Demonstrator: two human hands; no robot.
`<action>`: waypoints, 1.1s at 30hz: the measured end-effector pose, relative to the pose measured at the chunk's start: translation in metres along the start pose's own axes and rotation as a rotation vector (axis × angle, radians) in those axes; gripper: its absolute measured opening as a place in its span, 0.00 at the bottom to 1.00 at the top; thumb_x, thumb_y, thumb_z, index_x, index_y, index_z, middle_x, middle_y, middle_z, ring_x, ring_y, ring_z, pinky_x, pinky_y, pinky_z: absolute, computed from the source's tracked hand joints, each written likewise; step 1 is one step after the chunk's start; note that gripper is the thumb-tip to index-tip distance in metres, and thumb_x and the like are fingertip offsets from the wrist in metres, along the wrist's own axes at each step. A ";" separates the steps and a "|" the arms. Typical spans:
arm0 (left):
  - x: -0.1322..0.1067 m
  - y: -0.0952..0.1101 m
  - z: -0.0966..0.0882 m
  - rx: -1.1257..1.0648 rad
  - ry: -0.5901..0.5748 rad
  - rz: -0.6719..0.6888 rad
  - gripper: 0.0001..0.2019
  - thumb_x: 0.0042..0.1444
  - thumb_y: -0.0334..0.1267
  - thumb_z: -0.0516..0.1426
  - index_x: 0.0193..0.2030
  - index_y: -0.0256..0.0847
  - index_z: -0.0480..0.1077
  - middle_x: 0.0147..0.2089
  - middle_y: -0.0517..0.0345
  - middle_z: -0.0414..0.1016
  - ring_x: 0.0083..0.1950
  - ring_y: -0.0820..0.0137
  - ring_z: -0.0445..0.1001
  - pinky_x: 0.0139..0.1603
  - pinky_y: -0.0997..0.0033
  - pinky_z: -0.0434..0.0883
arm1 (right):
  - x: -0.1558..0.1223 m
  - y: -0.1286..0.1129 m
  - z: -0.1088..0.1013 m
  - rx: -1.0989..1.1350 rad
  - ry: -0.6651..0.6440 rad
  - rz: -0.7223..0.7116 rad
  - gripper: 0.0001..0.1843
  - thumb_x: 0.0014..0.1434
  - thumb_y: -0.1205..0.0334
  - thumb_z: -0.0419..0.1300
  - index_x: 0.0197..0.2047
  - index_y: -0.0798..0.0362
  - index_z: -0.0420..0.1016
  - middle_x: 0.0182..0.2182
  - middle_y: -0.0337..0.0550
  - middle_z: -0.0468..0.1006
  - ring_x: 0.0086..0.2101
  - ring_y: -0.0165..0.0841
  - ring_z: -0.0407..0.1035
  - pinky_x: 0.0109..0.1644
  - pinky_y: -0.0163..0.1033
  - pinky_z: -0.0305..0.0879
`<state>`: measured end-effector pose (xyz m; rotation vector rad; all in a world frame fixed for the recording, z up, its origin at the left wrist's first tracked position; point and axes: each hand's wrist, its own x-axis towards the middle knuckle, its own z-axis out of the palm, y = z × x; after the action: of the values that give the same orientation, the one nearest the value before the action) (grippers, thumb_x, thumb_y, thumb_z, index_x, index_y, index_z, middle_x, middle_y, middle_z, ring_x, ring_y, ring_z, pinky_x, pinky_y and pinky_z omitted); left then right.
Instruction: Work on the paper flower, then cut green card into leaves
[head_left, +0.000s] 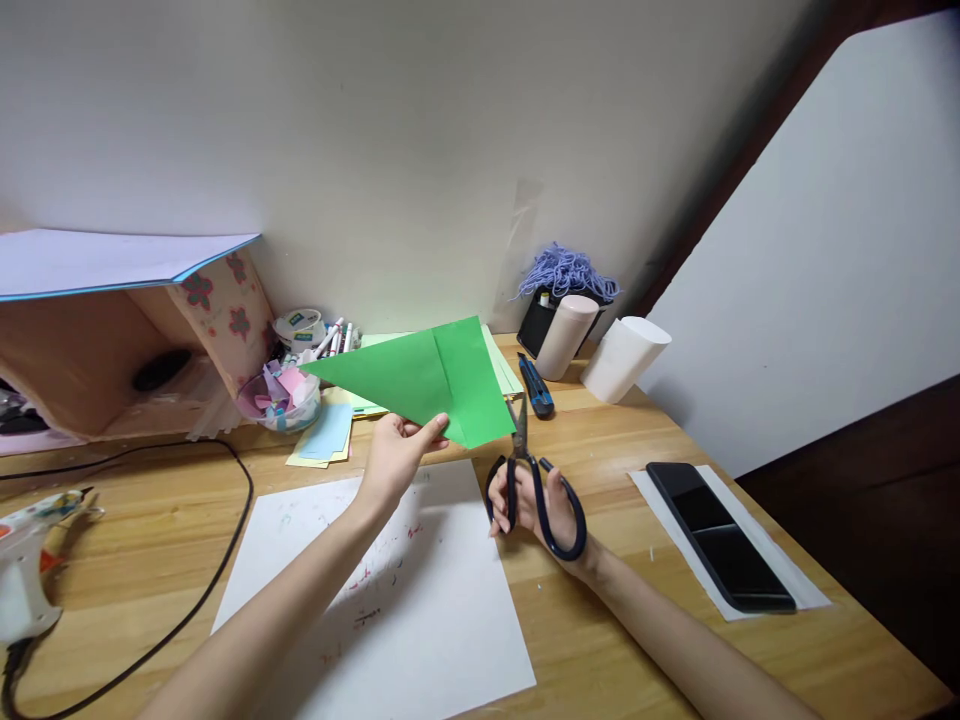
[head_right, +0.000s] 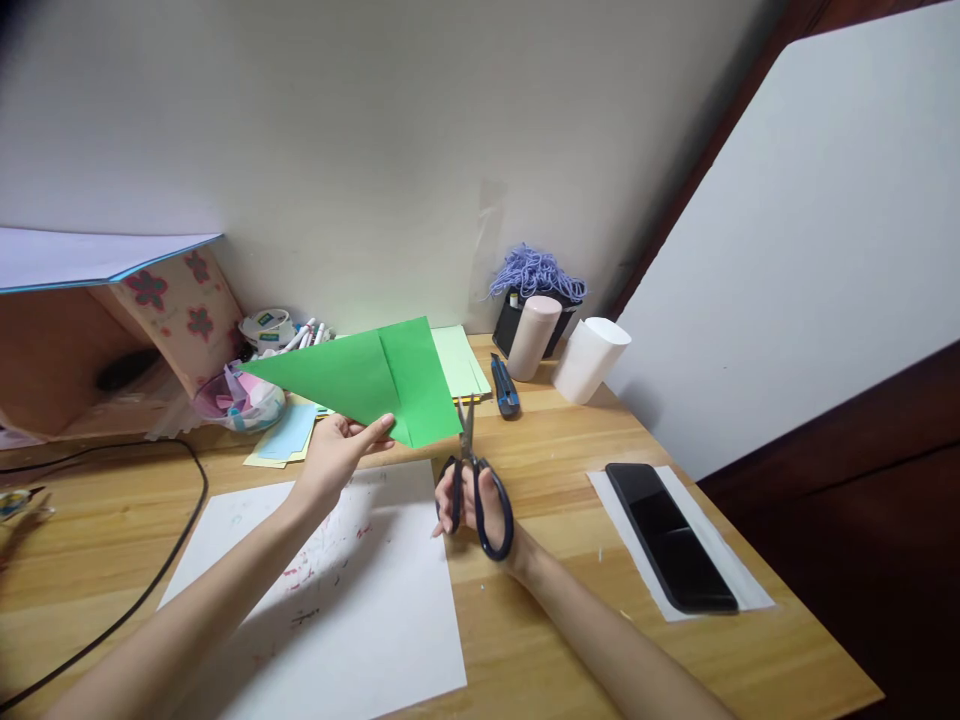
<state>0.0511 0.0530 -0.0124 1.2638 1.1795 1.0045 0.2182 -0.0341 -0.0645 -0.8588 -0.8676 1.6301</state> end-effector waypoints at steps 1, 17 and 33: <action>0.001 0.000 -0.002 0.010 0.023 0.020 0.16 0.39 0.47 0.63 0.22 0.36 0.66 0.18 0.58 0.72 0.30 0.61 0.77 0.31 0.71 0.72 | -0.002 0.004 0.001 -0.046 -0.041 0.006 0.37 0.37 0.25 0.50 0.30 0.53 0.61 0.22 0.35 0.63 0.19 0.26 0.60 0.29 0.42 0.67; -0.004 -0.001 0.002 0.051 0.078 0.106 0.15 0.45 0.46 0.60 0.28 0.32 0.69 0.25 0.50 0.77 0.27 0.65 0.76 0.30 0.71 0.73 | -0.020 0.006 0.012 -0.316 -0.187 0.134 0.31 0.48 0.30 0.46 0.34 0.53 0.59 0.21 0.32 0.57 0.19 0.23 0.56 0.28 0.35 0.64; -0.004 -0.010 0.008 -0.012 0.062 0.066 0.15 0.44 0.44 0.62 0.30 0.32 0.68 0.25 0.52 0.77 0.27 0.67 0.77 0.28 0.75 0.73 | -0.018 0.009 0.007 -0.330 -0.171 0.166 0.33 0.46 0.29 0.46 0.34 0.53 0.59 0.20 0.31 0.58 0.17 0.21 0.56 0.24 0.32 0.62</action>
<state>0.0573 0.0474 -0.0222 1.2773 1.1845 1.1046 0.2111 -0.0544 -0.0667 -1.0522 -1.2374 1.7501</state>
